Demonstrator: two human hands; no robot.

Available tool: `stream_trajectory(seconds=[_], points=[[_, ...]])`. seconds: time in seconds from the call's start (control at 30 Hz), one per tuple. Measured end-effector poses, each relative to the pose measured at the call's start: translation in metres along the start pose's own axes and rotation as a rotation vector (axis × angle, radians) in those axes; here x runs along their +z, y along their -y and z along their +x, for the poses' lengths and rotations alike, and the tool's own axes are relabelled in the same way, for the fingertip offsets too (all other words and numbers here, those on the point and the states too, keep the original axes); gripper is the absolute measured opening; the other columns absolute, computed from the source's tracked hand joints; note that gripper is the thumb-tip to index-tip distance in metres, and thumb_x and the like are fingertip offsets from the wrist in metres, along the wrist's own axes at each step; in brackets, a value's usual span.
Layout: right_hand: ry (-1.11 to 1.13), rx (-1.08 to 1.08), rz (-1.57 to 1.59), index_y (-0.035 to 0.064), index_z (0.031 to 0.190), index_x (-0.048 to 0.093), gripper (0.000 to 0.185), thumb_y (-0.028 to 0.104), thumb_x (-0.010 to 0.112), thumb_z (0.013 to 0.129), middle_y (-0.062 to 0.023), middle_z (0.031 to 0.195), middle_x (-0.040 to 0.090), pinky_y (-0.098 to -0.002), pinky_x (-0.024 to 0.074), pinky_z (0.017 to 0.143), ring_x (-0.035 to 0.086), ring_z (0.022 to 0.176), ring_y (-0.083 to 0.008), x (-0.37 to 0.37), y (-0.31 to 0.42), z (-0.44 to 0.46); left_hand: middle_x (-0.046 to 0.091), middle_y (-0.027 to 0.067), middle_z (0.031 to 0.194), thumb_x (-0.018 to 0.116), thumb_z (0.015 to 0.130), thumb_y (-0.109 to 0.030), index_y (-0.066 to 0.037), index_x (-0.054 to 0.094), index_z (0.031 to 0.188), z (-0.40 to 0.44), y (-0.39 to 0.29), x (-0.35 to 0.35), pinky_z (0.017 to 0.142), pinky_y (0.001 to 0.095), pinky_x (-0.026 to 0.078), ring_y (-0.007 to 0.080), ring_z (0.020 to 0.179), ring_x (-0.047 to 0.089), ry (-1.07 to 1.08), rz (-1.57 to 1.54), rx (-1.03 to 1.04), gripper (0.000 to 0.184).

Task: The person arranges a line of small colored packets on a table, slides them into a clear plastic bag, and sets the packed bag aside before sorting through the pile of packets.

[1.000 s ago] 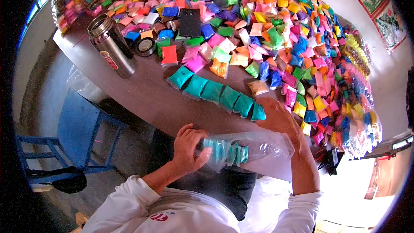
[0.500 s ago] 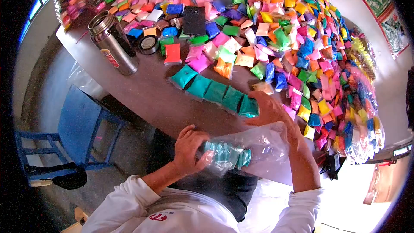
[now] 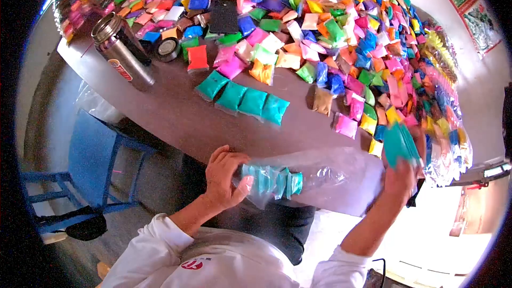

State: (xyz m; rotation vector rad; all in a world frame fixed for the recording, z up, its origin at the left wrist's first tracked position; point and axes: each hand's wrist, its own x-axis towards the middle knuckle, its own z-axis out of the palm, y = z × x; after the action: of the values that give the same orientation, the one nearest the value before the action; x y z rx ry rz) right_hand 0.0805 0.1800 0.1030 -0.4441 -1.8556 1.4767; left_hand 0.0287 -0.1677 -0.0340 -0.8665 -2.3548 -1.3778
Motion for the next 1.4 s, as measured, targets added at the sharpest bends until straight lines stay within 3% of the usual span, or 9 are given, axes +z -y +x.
stream_trajectory(seconds=[0.1,0.2,0.27,0.53,1.0,1.07,1.2,1.27,1.4], points=[[0.329,0.333,0.595,0.0008,0.119,0.052,0.047,0.035,0.065,0.089,-0.0166,0.106,0.065,-0.0370,0.0567,0.069,0.066,0.080,-0.0293,-0.092,-0.038,-0.068,0.065,0.0134,0.094,0.055,0.086,-0.039,-0.004,0.059,0.099,0.000,0.001,0.003,0.099,0.0494,0.039,0.0335,0.086,0.062,-0.003,0.006,0.009,0.038],[0.445,0.107,0.171,-0.0094,0.109,0.058,0.056,0.019,0.075,0.063,-0.0157,0.092,0.066,-0.0339,0.0515,0.078,0.065,0.080,-0.0216,0.008,0.049,-0.132,0.065,0.0121,0.095,0.052,0.089,-0.041,-0.004,0.058,0.101,-0.003,0.003,0.006,0.099,0.0489,0.039,0.0332,0.086,0.062,-0.009,0.031,0.028,0.039],[0.603,0.181,-0.078,-0.0010,0.108,0.058,0.042,0.011,0.068,0.069,-0.0137,0.090,0.066,-0.0311,0.0495,0.079,0.063,0.084,-0.0183,0.023,0.037,-0.132,0.065,0.0127,0.096,0.052,0.089,-0.039,-0.004,0.059,0.101,-0.001,0.000,0.003,0.099,0.0488,0.039,0.0332,0.087,0.062,-0.006,0.028,0.036,0.037],[0.504,0.104,-0.766,-0.0006,0.106,0.060,0.031,0.015,0.063,0.079,-0.0253,0.098,0.064,-0.0480,0.0503,0.080,0.062,0.091,-0.0447,0.058,-0.006,-0.124,0.065,0.0138,0.093,0.055,0.089,-0.042,-0.002,0.060,0.096,0.002,-0.005,0.001,0.100,0.0471,0.039,0.0311,0.087,0.062,-0.059,-0.001,0.007,0.041],[0.471,0.265,-0.670,0.0011,0.121,0.056,0.048,0.023,0.070,0.081,-0.0224,0.097,0.067,-0.0425,0.0528,0.077,0.067,0.089,-0.0375,0.070,0.000,-0.128,0.065,0.0138,0.094,0.055,0.087,-0.041,-0.003,0.059,0.096,0.001,0.000,0.001,0.100,0.0474,0.039,0.0312,0.087,0.062,-0.028,0.009,0.017,0.039],[0.618,0.323,-0.602,-0.0006,0.122,0.057,0.051,0.020,0.073,0.078,-0.0159,0.092,0.066,-0.0340,0.0529,0.071,0.065,0.076,-0.0240,0.068,0.013,-0.126,0.065,0.0137,0.094,0.056,0.087,-0.041,-0.003,0.059,0.096,0.001,0.000,0.001,0.099,0.0476,0.039,0.0312,0.087,0.062,-0.036,0.018,0.034,0.039],[0.718,0.245,-0.650,-0.0052,0.129,0.050,0.067,0.020,0.079,0.074,-0.0184,0.098,0.066,-0.0340,0.0545,0.071,0.066,0.077,-0.0236,0.053,0.010,-0.131,0.065,0.0138,0.095,0.055,0.087,-0.041,-0.003,0.059,0.096,0.001,0.001,0.002,0.099,0.0477,0.039,0.0316,0.087,0.062,-0.027,0.010,0.024,0.039],[0.731,0.206,-0.680,-0.0002,0.131,0.044,0.072,0.024,0.079,0.073,-0.0232,0.100,0.067,-0.0426,0.0551,0.075,0.068,0.087,-0.0364,0.048,0.004,-0.131,0.065,0.0150,0.095,0.051,0.090,-0.044,-0.003,0.059,0.096,0.001,0.002,0.003,0.099,0.0497,0.039,0.0341,0.087,0.062,-0.016,0.009,0.022,0.043],[0.708,0.174,-0.794,-0.0013,0.129,0.045,0.070,0.023,0.079,0.072,-0.0227,0.098,0.067,-0.0442,0.0554,0.072,0.068,0.083,-0.0388,0.060,-0.003,-0.138,0.065,0.0147,0.093,0.051,0.090,-0.044,-0.003,0.058,0.096,0.002,0.001,0.004,0.099,0.0499,0.039,0.0339,0.086,0.062,-0.019,0.011,0.029,0.042]])
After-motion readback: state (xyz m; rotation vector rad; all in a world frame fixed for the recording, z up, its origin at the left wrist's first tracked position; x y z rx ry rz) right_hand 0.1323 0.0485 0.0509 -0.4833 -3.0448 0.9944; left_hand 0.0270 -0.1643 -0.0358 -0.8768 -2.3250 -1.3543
